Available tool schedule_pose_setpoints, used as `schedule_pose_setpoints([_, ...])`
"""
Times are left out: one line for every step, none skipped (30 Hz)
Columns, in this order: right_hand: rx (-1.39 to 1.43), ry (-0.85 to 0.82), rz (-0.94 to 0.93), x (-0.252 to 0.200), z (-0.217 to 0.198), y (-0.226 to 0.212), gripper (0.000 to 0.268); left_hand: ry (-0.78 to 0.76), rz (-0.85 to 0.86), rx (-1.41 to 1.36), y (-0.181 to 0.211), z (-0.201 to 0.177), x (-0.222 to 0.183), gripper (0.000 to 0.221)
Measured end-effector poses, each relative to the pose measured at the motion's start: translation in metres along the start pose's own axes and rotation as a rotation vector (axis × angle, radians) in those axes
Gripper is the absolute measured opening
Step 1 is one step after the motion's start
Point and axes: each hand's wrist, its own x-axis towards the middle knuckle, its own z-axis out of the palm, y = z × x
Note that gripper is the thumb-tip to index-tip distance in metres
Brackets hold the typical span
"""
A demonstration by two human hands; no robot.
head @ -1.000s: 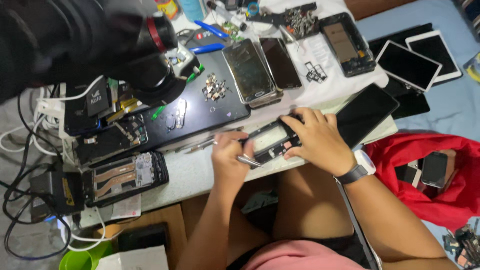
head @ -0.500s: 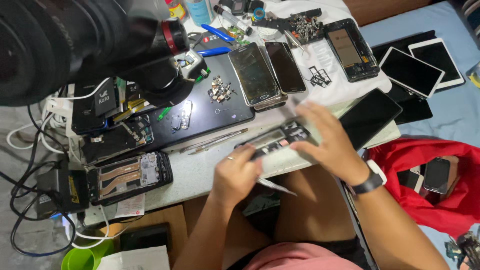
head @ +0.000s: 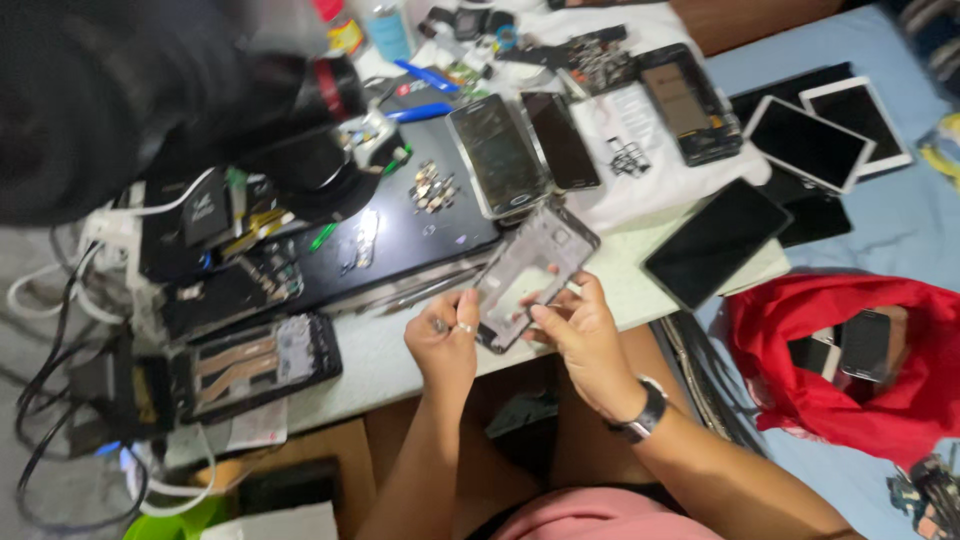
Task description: The person is repairing a smartphone by manipulating a small circuit board and using a screwdriver to work on the phone's casing. They handle various tools and components on a cluttered workbench.
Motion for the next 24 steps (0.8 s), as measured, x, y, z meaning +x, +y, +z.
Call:
schedule_pose_setpoints([0.002,-0.004,-0.040,0.002,-0.002,-0.004,0.046,-0.053,0.003,-0.002,0.003,0.000,0.000,0.045])
schedule_pose_setpoints([0.003,-0.013,-0.077,0.006,-0.006,-0.010,0.041,-0.106,0.043,-0.019,0.007,0.000,0.000,0.043])
schedule_pose_setpoints([0.004,-0.022,-0.114,0.011,-0.011,-0.017,0.037,-0.159,0.084,-0.037,0.011,-0.001,0.000,0.041])
schedule_pose_setpoints([-0.120,0.033,-0.192,0.019,-0.021,-0.028,0.023,-0.207,0.126,-0.055,0.015,-0.001,0.001,0.040])
schedule_pose_setpoints([-0.243,0.088,-0.270,0.030,-0.036,-0.045,0.010,-0.227,0.108,-0.132,0.018,0.001,0.004,0.042])
schedule_pose_setpoints([-0.378,0.211,-0.327,0.047,-0.054,-0.065,0.009,-0.243,0.086,-0.205,0.021,0.001,0.005,0.045])
schedule_pose_setpoints([-0.513,0.335,-0.383,0.065,-0.071,-0.086,0.009,-0.258,0.063,-0.279,0.023,0.001,0.006,0.047])
schedule_pose_setpoints([-0.646,0.339,-0.601,0.075,-0.091,-0.104,0.026,-0.265,0.069,-0.206,0.025,0.002,0.008,0.047])
schedule_pose_setpoints([-0.527,0.338,-0.583,0.099,-0.111,-0.125,0.018,-0.272,0.076,-0.132,0.026,0.002,0.010,0.046])
schedule_pose_setpoints([-0.469,0.325,-0.549,0.124,-0.129,-0.144,0.017,-0.275,0.079,-0.058,0.026,0.001,0.009,0.046])
schedule_pose_setpoints([-0.411,0.312,-0.514,0.146,-0.146,-0.158,0.017,-0.283,0.057,-0.044,0.027,-0.001,0.007,0.045])
schedule_pose_setpoints([-0.512,0.337,-0.514,0.167,-0.161,-0.166,0.015,-0.290,0.039,-0.030,0.027,-0.002,0.007,0.044])
schedule_pose_setpoints([-0.614,0.363,-0.514,0.183,-0.176,-0.170,0.013,-0.298,0.021,-0.017,0.027,-0.002,0.008,0.044])
schedule_pose_setpoints([-0.659,0.387,-0.474,0.199,-0.188,-0.170,0.013,-0.295,0.029,-0.009,0.027,-0.002,0.010,0.041])
schedule_pose_setpoints([-0.703,0.411,-0.434,0.214,-0.199,-0.170,0.012,-0.292,0.036,-0.002,0.027,-0.002,0.009,0.038])
schedule_pose_setpoints([-0.747,0.435,-0.392,0.228,-0.208,-0.169,0.011,-0.289,0.043,0.007,0.027,-0.001,0.010,0.035])
schedule_pose_setpoints([-0.760,0.406,-0.411,0.240,-0.216,-0.169,0.012,-0.284,0.025,-0.020,0.026,0.000,0.012,0.035])
schedule_pose_setpoints([-0.771,0.378,-0.421,0.249,-0.222,-0.165,0.013,-0.281,0.002,-0.043,0.026,-0.001,0.012,0.034])
schedule_pose_setpoints([-0.782,0.351,-0.431,0.258,-0.227,-0.162,0.014,-0.278,-0.021,-0.066,0.024,-0.001,0.012,0.033])
schedule_pose_setpoints([-0.866,0.344,-0.480,0.265,-0.231,-0.157,0.014,-0.280,-0.036,-0.081,0.023,-0.002,0.012,0.032])
schedule_pose_setpoints([-0.950,0.336,-0.530,0.272,-0.233,-0.152,0.014,-0.282,-0.051,-0.096,0.021,-0.001,0.013,0.030])
schedule_pose_setpoints([-1.033,0.331,-0.580,0.277,-0.235,-0.148,0.015,-0.289,-0.066,-0.112,0.020,-0.001,0.014,0.029])
schedule_pose_setpoints([-1.132,0.356,-0.580,0.281,-0.236,-0.144,0.015,-0.287,-0.064,-0.105,0.018,0.000,0.014,0.030])
schedule_pose_setpoints([-1.230,0.384,-0.578,0.283,-0.237,-0.138,0.016,-0.289,-0.061,-0.097,0.017,0.000,0.014,0.031])
